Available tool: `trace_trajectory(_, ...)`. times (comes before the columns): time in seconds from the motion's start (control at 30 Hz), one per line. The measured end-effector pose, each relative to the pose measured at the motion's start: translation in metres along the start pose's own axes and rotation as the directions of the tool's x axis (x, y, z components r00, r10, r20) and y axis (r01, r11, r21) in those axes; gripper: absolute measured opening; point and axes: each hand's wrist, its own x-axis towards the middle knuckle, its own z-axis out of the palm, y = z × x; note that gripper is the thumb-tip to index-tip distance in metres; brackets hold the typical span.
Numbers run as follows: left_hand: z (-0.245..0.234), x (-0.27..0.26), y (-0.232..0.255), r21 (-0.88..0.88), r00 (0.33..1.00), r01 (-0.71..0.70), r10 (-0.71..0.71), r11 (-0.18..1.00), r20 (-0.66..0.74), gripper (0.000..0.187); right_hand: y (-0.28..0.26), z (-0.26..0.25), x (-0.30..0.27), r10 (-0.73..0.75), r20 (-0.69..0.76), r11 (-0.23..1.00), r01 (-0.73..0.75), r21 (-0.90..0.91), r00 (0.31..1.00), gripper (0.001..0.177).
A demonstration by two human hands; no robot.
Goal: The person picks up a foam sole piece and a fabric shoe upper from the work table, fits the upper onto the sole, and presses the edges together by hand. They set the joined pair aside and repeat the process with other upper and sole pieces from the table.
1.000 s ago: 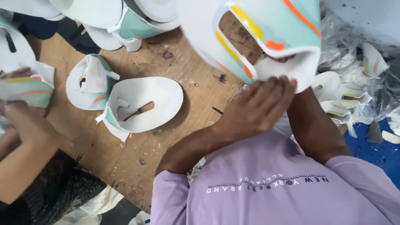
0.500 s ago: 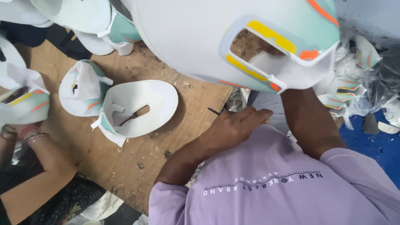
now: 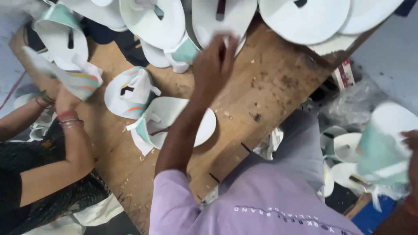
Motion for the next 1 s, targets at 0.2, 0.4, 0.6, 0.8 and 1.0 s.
trace_trajectory(0.2,0.064,0.14,-0.193,0.078,0.939,-0.272,0.282,0.959,-0.197,0.011,-0.218,0.159,0.102,-0.16,0.037,0.979,0.163,-0.119,0.986,0.018)
trace_trajectory(0.4,0.102,0.234,-0.312,0.159,0.946,-0.236,0.264,0.959,-0.186,0.014,-0.248,0.297,0.144,-0.513,0.253,0.835,0.545,-0.073,0.82,0.021)
trace_trajectory(0.6,0.091,0.304,-0.335,-0.483,0.966,0.229,-0.26,0.845,0.002,0.04,-0.242,0.318,0.148,-0.381,0.296,0.894,0.43,-0.121,0.876,0.014)
trace_trajectory(0.8,0.048,0.317,-0.395,-0.003,0.855,0.113,-0.099,0.994,-0.509,0.024,-0.244,0.315,0.151,-0.465,0.241,0.868,0.493,-0.068,0.852,0.017)
trace_trajectory(1.0,-0.054,0.255,-0.238,0.151,0.779,-0.169,0.226,0.974,-0.585,0.011,-0.245,0.314,0.152,-0.469,0.239,0.862,0.5,-0.085,0.85,0.017)
